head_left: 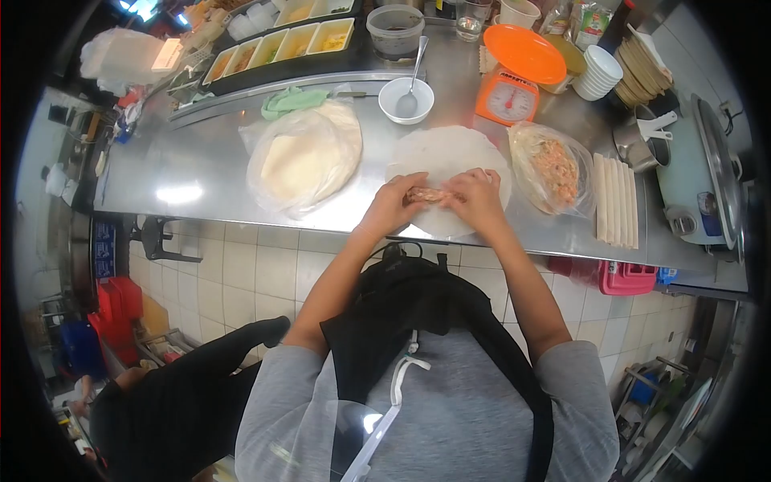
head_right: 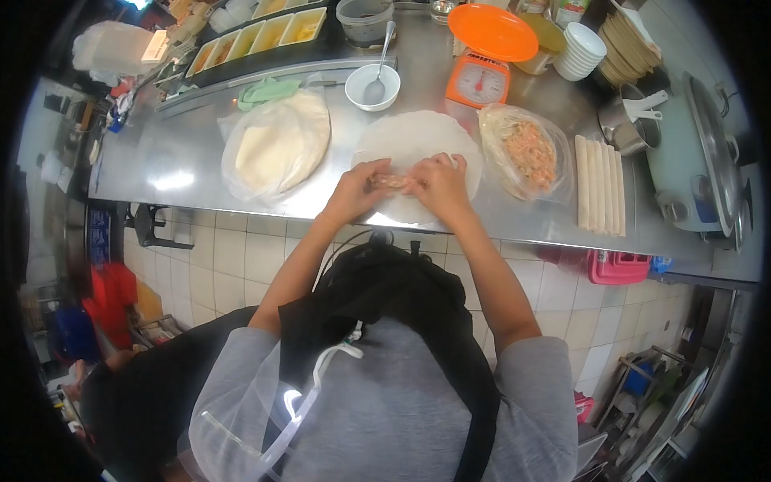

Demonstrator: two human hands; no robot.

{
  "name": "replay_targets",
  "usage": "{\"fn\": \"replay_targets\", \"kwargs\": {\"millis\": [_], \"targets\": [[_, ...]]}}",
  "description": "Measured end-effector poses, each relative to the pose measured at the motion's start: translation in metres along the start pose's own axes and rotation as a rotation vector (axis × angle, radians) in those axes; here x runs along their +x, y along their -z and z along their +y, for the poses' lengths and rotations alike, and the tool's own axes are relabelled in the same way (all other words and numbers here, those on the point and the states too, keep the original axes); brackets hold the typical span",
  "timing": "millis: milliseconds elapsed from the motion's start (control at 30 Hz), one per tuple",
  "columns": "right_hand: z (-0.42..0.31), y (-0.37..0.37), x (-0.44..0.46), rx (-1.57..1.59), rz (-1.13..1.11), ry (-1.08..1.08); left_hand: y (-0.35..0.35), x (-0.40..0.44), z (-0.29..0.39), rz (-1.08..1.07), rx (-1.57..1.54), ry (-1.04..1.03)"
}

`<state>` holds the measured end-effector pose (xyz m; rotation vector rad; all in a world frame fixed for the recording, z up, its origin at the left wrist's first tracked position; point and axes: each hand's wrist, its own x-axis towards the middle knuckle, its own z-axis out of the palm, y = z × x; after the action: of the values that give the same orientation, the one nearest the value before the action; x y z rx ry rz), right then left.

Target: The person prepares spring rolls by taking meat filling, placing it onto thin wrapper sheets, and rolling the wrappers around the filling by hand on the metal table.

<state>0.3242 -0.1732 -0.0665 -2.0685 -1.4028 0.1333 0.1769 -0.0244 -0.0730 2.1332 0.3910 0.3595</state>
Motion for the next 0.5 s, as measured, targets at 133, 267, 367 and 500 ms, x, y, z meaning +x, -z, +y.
{"fn": "replay_targets", "kwargs": {"millis": [133,267,367,500], "targets": [[0.004,0.003,-0.004,0.059,0.013,-0.004,0.001,0.001,-0.008,0.042,0.127,-0.246],[0.013,0.01,-0.003,-0.006,0.072,0.018,-0.001,0.007,0.007,-0.018,0.137,-0.14],[0.017,0.01,-0.008,-0.028,0.076,0.011,-0.013,0.019,0.028,0.004,0.271,-0.248],[0.027,0.013,-0.009,0.029,0.128,-0.012,-0.04,0.029,0.024,-0.056,0.34,-0.205]]}}
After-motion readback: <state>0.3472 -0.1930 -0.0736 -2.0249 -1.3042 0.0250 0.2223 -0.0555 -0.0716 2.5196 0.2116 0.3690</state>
